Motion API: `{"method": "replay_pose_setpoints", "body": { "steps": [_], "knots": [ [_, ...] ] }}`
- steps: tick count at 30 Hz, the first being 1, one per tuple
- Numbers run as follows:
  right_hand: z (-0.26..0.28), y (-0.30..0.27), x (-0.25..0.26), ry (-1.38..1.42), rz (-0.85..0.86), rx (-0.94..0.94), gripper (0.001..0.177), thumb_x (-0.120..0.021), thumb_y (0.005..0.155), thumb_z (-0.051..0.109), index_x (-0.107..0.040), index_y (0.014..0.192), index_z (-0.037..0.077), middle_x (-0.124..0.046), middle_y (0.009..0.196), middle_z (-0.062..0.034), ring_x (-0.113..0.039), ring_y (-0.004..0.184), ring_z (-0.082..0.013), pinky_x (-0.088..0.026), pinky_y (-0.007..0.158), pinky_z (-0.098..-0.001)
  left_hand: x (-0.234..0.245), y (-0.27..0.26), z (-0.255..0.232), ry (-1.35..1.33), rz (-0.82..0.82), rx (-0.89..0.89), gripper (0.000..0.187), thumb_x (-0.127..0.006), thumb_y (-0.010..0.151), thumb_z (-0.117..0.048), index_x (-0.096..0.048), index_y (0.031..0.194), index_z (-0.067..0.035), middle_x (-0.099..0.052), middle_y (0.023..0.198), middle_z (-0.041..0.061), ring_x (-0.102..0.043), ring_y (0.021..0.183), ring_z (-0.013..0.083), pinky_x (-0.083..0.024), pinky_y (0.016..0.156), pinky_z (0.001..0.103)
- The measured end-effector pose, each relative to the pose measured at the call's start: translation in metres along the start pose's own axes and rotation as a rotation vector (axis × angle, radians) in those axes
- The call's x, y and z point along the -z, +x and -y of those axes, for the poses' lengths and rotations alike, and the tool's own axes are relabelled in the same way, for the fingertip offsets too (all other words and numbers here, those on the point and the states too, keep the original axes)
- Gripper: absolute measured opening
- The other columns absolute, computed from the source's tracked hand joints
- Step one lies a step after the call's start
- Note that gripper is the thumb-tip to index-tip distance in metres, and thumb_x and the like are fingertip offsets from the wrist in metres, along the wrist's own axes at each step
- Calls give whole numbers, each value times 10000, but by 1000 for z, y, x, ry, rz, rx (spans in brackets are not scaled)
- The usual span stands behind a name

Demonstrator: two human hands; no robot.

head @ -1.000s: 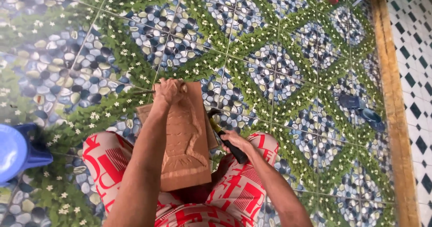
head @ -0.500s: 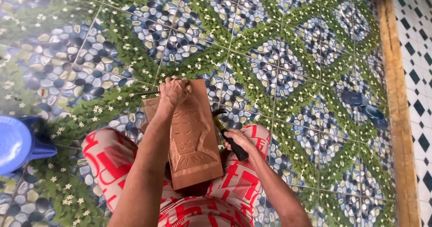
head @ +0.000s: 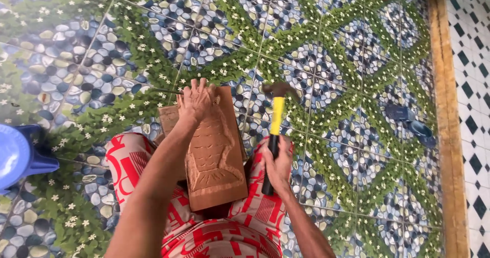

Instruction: Carving a decorative pattern into a wooden block using a hammer and a wooden chisel.

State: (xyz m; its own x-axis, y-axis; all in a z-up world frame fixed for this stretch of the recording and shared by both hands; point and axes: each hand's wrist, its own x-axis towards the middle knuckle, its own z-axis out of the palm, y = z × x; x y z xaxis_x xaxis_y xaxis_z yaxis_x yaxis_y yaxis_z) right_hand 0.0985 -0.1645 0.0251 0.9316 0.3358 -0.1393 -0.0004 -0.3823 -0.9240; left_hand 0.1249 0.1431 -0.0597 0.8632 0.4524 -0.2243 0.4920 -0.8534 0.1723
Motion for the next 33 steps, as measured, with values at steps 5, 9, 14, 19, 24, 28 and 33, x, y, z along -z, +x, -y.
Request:
{"method": "replay_pose_setpoints", "body": {
  "steps": [5,9,14,19,24,28,33],
  "knots": [
    [20,-20,47,211,46,106,294,-703,908,156,-690,1146,-16,-618,493,-122,-594,554,-204,-479,627,-295,17,-28,-32,-490,-188,-194,279,-682,820,-175,-694,1086,-259,-725,1139,20,-719,1091,285,-584,859,430],
    [-41,0,57,314,3,-22,182,-760,926,134,-611,862,51,-482,381,-86,-463,266,-141,-407,320,-242,77,-91,-62,-884,-69,-312,217,-737,840,-146,-714,1054,-177,-728,1045,60,-699,963,253,-575,821,390],
    [-60,-24,55,279,162,-358,461,-690,1000,358,-606,660,57,-458,385,-15,-439,239,-123,-386,253,-270,118,-137,-87,-1593,29,-519,111,-815,851,-135,-762,933,-82,-714,792,27,-589,785,79,-508,718,256],
    [-64,-29,48,329,181,-464,409,-773,950,301,-607,719,8,-438,463,-47,-438,264,-131,-385,243,-303,69,-137,-82,-1683,46,-471,115,-835,825,-124,-751,895,-93,-700,783,-6,-588,779,56,-491,722,222],
    [-55,-29,46,346,159,-519,425,-804,929,306,-612,731,-17,-425,491,-32,-428,286,-115,-385,261,-293,44,-146,-89,-1765,-18,-250,173,-853,803,-96,-723,907,-143,-689,805,-71,-598,792,18,-484,766,176],
    [-68,-29,43,357,157,-540,424,-807,929,309,-613,747,-21,-418,507,-35,-423,296,-117,-382,269,-294,42,-151,-87,-1734,-69,-148,186,-885,764,-63,-724,843,-112,-690,735,-23,-608,715,46,-494,696,186],
    [-68,-33,39,358,155,-545,431,-809,929,308,-613,753,-33,-414,507,-37,-423,298,-119,-389,275,-295,81,-159,-78,-1752,-79,-107,233,-896,814,-142,-667,783,-109,-582,610,-27,-522,560,65,-445,559,197]
  ]
}}
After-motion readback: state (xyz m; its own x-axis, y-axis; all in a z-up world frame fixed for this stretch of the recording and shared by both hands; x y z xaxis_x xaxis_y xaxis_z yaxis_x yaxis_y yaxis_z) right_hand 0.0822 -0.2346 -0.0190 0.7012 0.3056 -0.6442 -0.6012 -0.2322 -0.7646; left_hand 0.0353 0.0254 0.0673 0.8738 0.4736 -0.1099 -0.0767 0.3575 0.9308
